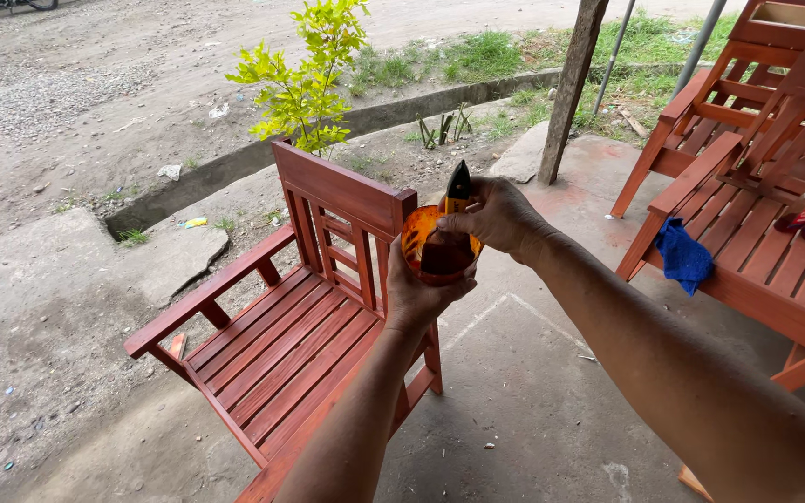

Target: The person applies reddish-brown paint to a wooden chair using a brush. They repeatedly dip the brush into a small container and coat the chair's armrest, side frame, and legs.

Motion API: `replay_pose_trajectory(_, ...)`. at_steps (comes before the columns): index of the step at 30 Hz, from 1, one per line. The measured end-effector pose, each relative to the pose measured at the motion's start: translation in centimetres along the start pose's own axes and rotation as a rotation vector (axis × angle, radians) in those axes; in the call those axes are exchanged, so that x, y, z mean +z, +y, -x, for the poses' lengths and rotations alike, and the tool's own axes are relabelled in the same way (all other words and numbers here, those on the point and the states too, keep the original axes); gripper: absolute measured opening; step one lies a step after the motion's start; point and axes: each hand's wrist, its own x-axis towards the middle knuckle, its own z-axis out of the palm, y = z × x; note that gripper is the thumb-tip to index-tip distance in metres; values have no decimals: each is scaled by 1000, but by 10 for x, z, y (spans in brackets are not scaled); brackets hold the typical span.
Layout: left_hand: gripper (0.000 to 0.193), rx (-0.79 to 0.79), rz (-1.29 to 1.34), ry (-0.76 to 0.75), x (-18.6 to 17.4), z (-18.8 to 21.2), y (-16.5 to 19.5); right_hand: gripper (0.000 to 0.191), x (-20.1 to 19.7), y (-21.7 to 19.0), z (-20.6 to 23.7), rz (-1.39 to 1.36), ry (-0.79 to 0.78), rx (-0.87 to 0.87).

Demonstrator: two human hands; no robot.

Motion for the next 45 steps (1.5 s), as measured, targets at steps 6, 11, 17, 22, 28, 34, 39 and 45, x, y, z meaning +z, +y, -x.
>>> replay_pose_trajectory(6,102,-100,23,35,-8,14,7,46,7,10,0,-38,-101,-36)
replay_pose_trajectory(11,98,-53,128,58,-8,21,6,47,11,7,5,344,-25,-225)
replay_pose_trajectory(17,96,-69,-3,35,-33,22,6,40,30,-21,5,401,-115,-262)
replay_pose_trajectory(22,96,-45,59,51,-62,14,3,36,47,-48,1,396,-203,-313)
replay_pose_trajectory(28,99,37,-16,81,-85,13,-2,31,50,-64,-2,272,-144,-392)
replay_pose_trajectory(34,103,60,-83,100,-90,21,-17,21,59,-65,1,59,-271,-509)
replay_pose_trajectory(39,101,33,-66,160,-87,19,-29,19,51,-64,-8,148,-292,-685)
replay_pose_trajectory(45,100,-39,-134,284,-68,11,-34,22,34,-50,-34,220,-343,-858)
